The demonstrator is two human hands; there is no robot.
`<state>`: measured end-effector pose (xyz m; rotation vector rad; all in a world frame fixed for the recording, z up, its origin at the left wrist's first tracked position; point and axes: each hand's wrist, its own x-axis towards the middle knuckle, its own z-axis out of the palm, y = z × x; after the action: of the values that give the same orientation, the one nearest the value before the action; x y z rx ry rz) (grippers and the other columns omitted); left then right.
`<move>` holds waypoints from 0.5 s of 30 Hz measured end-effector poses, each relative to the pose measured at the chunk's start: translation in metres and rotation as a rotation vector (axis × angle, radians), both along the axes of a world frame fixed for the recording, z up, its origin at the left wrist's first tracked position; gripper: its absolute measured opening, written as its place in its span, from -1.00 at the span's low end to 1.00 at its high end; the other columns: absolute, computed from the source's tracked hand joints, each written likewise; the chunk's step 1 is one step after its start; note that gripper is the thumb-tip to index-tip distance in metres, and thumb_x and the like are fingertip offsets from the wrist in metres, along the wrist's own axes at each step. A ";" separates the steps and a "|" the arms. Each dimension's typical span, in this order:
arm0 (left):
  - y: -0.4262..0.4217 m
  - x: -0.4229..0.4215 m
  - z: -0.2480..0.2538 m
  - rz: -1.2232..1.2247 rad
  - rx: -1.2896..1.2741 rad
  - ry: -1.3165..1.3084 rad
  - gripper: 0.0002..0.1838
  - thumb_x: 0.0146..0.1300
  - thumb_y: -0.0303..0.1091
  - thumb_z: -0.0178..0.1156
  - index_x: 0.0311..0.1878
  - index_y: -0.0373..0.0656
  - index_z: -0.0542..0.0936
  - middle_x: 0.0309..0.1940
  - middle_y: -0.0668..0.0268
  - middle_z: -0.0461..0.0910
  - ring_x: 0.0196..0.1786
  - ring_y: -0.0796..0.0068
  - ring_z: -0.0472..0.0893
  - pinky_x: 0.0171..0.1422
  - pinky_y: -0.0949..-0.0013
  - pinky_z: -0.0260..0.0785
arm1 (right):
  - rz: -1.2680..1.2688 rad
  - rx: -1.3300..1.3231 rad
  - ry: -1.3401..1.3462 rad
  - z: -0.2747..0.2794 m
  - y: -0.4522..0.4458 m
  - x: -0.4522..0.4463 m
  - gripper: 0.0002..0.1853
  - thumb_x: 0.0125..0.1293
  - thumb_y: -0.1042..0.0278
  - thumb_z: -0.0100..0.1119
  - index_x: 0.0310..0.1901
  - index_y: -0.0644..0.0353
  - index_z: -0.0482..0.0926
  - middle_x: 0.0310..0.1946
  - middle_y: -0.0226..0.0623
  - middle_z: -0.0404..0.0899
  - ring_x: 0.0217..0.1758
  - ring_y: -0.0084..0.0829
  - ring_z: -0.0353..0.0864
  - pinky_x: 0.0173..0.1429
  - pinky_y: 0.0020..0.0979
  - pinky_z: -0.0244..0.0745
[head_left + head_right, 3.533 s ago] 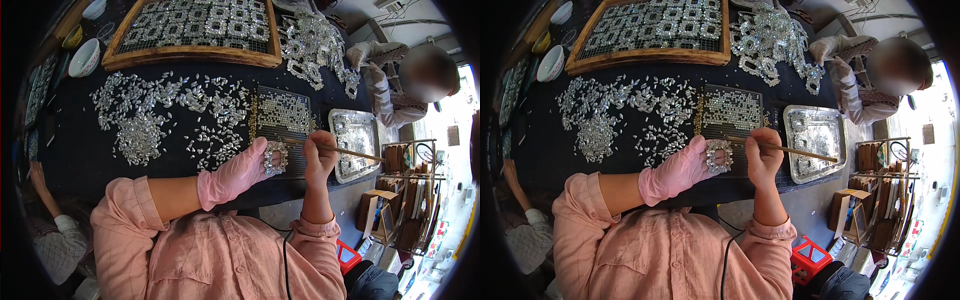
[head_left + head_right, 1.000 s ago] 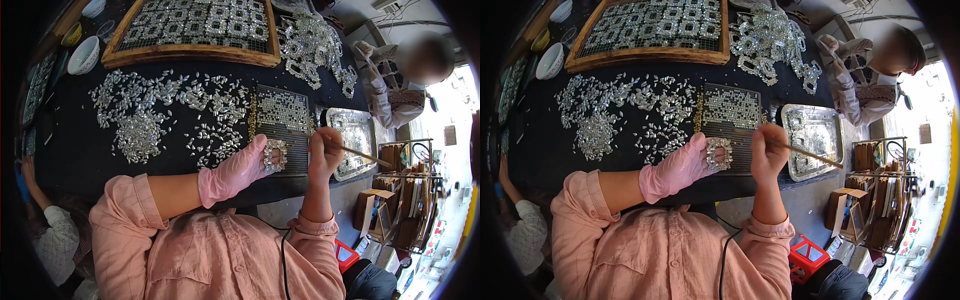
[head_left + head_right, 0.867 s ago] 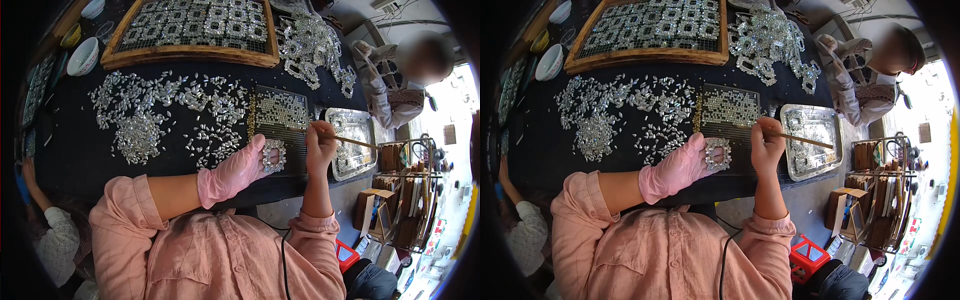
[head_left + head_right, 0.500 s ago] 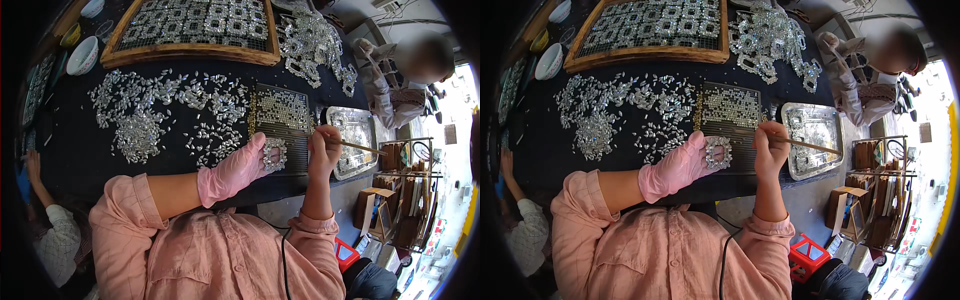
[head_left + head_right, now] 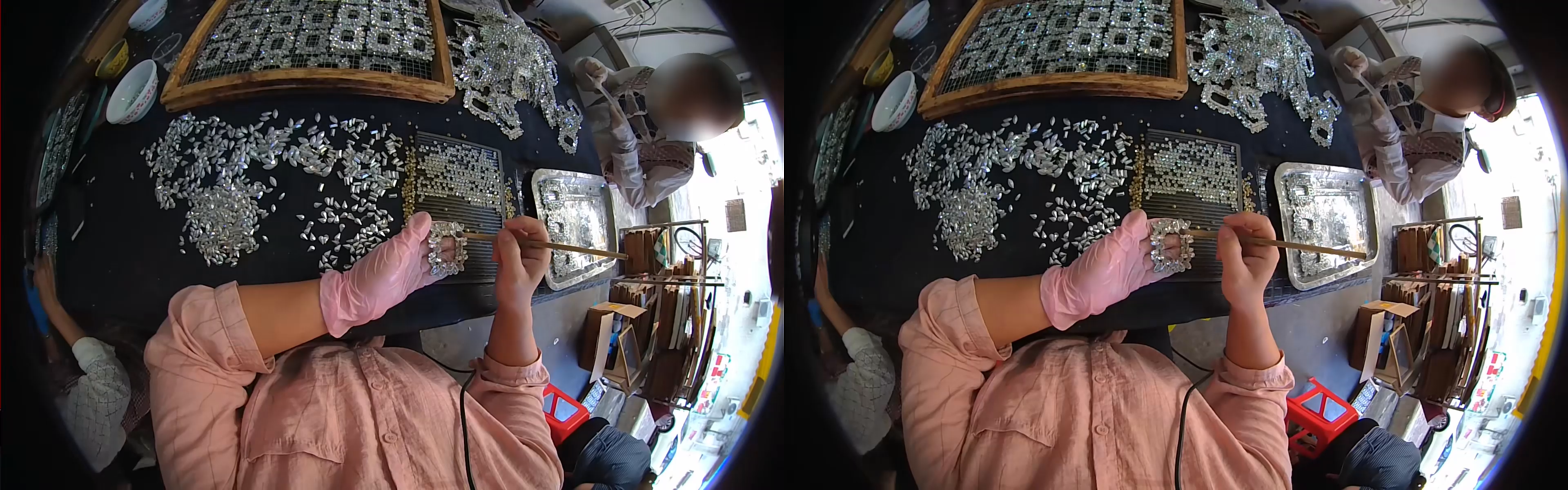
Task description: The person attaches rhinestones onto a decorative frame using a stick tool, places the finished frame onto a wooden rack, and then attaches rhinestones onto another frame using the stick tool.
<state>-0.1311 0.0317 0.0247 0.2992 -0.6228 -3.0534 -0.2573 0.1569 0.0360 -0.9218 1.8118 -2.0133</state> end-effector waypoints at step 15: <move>0.001 -0.001 -0.005 0.009 0.005 -0.016 -0.42 0.32 0.11 -0.22 0.20 -0.16 0.22 0.10 0.30 0.32 0.16 0.43 0.32 0.32 0.25 0.14 | -0.010 -0.033 0.011 -0.001 -0.003 -0.003 -0.88 0.19 0.64 0.00 -0.23 0.28 0.39 -0.61 -0.44 0.38 -0.65 -0.73 0.26 -0.59 -0.67 0.12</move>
<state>-0.1318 0.0323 0.0194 0.3263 -0.6131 -3.0470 -0.2602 0.1542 0.0355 -0.9366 1.7981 -2.0541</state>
